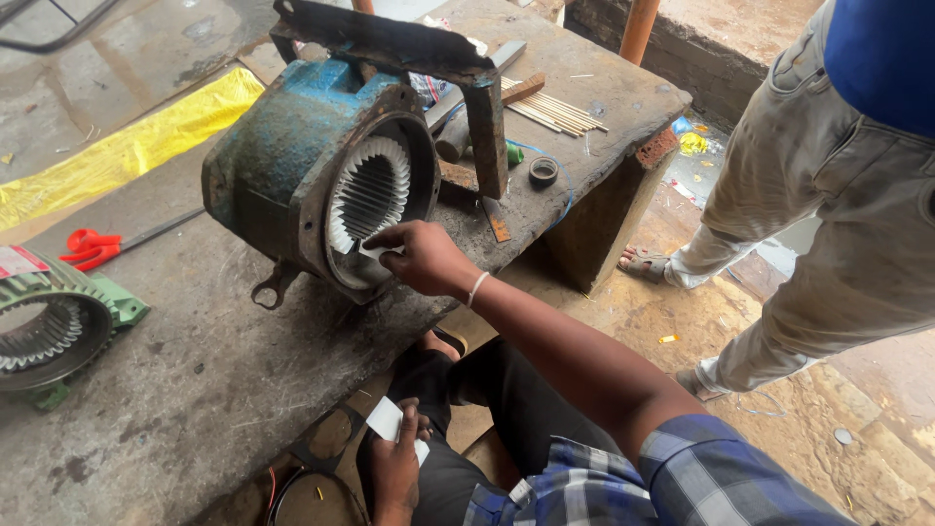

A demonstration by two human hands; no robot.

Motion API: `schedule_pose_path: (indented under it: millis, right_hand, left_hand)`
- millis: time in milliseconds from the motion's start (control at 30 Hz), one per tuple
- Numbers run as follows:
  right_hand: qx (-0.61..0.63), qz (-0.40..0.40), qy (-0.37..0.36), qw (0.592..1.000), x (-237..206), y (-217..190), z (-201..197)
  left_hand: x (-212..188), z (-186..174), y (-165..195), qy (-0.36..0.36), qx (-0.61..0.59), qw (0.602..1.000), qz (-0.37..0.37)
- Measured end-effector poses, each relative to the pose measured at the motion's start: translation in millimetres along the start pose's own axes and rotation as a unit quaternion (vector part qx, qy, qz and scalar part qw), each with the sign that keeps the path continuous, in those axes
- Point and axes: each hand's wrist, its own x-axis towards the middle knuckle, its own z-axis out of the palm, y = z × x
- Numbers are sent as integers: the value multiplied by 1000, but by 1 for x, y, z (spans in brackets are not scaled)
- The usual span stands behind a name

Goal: The person tears small white paper pieces and inserts them into the slots of a motor stator core. They repeatedly tear, place, and press the paper into the stator slots using both hands.

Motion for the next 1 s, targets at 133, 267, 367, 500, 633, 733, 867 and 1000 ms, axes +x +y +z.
schedule_pose_path:
  millis: [133,267,367,500,633,733,867,1000]
  right_hand:
    - [5,41,11,999,9,-4,5]
    - [-36,26,20,999,10,-10,4]
    - [-63,45,22,997,-3,-10,-1]
    - [-46,40,94,994,-30,-5,2]
    - [-13,4,146,989,-26,-3,14]
    - [32,-10,145,989,-12,-6,20]
    - [18,-28,127,991,-14,-8,19]
    - [5,-61,138,989,-22,-3,21]
  left_hand:
    - [-1,0,2,-6,-4,1000,-7]
    - [3,-3,1,2,-21,1000,-13]
    - [7,-6,-6,5,-3,1000,-18]
    - [19,-5,-20,-10,-13,999,-37]
    - [26,3,-34,-9,-27,998,-51]
    - [22,13,-42,14,-8,995,-95]
    - [22,19,-43,-9,-7,998,-61]
    - [23,18,-36,0,-62,996,-64]
